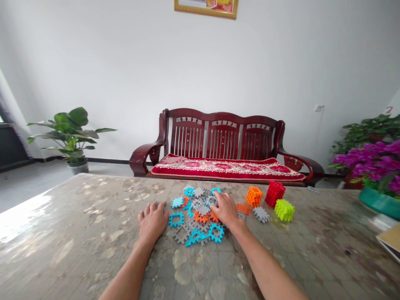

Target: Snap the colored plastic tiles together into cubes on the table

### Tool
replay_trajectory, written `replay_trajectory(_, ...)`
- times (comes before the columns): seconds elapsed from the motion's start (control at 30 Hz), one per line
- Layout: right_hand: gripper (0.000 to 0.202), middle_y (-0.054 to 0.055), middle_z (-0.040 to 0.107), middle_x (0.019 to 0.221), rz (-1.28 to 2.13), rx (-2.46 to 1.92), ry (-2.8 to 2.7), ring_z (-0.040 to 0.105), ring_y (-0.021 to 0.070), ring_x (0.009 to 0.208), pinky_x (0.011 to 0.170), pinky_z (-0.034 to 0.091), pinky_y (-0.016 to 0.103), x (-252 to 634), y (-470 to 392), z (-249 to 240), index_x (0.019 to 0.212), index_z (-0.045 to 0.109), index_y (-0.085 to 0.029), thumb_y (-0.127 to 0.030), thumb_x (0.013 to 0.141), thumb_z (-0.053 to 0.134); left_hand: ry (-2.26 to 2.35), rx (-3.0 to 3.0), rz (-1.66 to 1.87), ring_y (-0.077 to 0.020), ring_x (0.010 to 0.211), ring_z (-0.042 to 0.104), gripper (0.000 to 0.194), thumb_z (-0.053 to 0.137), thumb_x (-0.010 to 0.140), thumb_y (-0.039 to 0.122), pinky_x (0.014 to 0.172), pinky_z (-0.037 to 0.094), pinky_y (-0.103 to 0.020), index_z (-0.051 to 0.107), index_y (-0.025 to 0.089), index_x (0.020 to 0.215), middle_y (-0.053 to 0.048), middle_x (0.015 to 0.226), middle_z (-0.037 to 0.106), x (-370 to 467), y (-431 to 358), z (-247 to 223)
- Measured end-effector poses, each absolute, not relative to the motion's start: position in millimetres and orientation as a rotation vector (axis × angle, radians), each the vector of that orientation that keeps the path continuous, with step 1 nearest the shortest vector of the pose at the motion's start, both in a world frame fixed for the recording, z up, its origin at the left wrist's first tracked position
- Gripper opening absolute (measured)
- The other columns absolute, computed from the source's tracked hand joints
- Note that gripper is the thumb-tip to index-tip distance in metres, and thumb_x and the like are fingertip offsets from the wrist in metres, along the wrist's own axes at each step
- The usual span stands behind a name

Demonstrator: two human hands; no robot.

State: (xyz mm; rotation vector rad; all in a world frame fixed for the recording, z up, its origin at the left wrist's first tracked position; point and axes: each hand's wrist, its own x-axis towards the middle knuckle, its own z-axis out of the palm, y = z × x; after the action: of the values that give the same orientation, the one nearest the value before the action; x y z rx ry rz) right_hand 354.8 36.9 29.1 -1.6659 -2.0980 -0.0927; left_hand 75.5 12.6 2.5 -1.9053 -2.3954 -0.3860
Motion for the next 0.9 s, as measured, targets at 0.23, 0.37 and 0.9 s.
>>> replay_trajectory(0.23,0.052,0.008,0.071,0.113,-0.174,-1.65,-1.84,0.061,0.0246,0.106,0.097,0.042,0.035,398.9,5.6,20.7,0.132,0.056,-0.019,-0.031,0.082,0.064,-2.389,-1.905,-0.399,-0.031,0.138,0.04,0.05,0.035,0.095,0.037,0.112,0.025,-0.048,0.058,0.026,0.138,-0.013,0.146,0.052,74.1,13.7,0.6)
replay_trajectory(0.37,0.051,0.009,0.07,0.115,-0.269,-1.804,-1.633,0.061,0.0265,0.105,0.095,0.042,0.036,448.1,-13.3,15.5,0.129,0.057,-0.017,-0.04,0.083,0.062,-2.388,-1.908,-0.39,-0.0309,0.137,0.042,0.051,0.033,0.095,0.035,0.111,0.026,-0.048,0.058,0.026,0.138,-0.013,0.146,0.053,74.9,13.8,0.6)
replay_trajectory(0.9,0.067,0.011,0.07,0.116,-0.286,-2.269,-1.337,0.061,0.0311,0.106,0.088,0.044,0.041,496.2,-29.4,13.3,0.14,0.051,-0.018,-0.051,0.082,0.059,-2.386,-1.91,-0.352,-0.0295,0.138,0.042,0.05,0.033,0.095,0.038,0.11,0.028,-0.047,0.057,0.028,0.138,-0.012,0.147,0.052,72.3,15.5,0.6)
